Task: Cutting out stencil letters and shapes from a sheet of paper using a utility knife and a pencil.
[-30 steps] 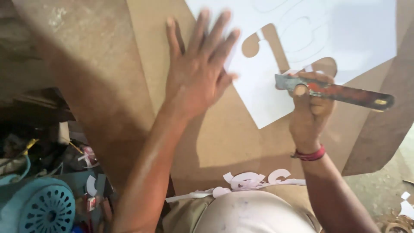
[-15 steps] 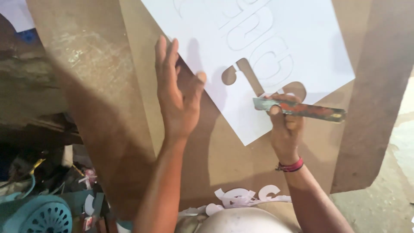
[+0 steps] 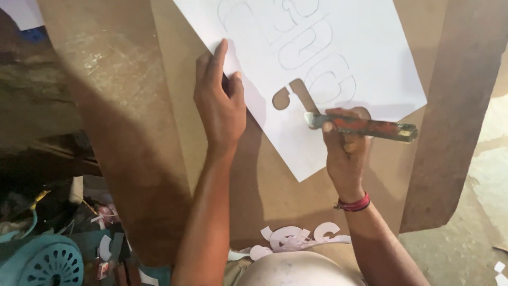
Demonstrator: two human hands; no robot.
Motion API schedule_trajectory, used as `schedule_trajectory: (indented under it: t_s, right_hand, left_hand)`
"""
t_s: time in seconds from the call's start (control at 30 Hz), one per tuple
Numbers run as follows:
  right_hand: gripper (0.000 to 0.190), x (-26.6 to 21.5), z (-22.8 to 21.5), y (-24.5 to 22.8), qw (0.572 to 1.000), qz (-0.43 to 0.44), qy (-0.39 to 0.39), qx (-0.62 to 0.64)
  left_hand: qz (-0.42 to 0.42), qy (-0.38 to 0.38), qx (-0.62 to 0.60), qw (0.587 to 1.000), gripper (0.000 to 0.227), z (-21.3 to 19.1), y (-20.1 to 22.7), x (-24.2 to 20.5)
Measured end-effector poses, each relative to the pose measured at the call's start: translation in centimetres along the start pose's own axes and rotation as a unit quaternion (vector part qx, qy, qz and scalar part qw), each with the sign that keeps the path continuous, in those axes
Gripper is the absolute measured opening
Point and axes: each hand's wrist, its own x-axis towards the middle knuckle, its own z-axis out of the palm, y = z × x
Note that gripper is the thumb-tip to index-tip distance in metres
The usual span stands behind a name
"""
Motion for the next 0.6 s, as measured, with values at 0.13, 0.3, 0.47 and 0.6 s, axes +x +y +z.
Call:
schedule_trajectory:
  t_s: [0.13, 0.3, 0.47, 0.6]
  right_hand:
    - [0.018, 0.7, 0.0, 0.9, 0.998, 0.021, 0.054, 0.006]
    - [0.017, 1.1, 0.0, 1.0, 0.998, -0.011, 0.049, 0.037]
    - [0.015, 1.3, 0.0, 0.4, 0.998, -0.024, 0.043, 0.026]
    - [0.014, 0.9, -0.3, 1.6, 0.998, -0.039, 0.034, 0.019]
  left_hand:
    - [0.024, 0.010, 0.050, 0.998, 0.052, -0.3, 0.5, -2.6]
    - [-0.020, 0.000, 0.045, 0.999, 0.051, -1.4, 1.8, -5.2]
    - [-0.036, -0.008, 0.071, 0.997, 0.052, -3.0, 2.1, -8.7]
    - [-0.032, -0.028, 0.087, 0.995, 0.055, -3.8, 1.7, -10.4]
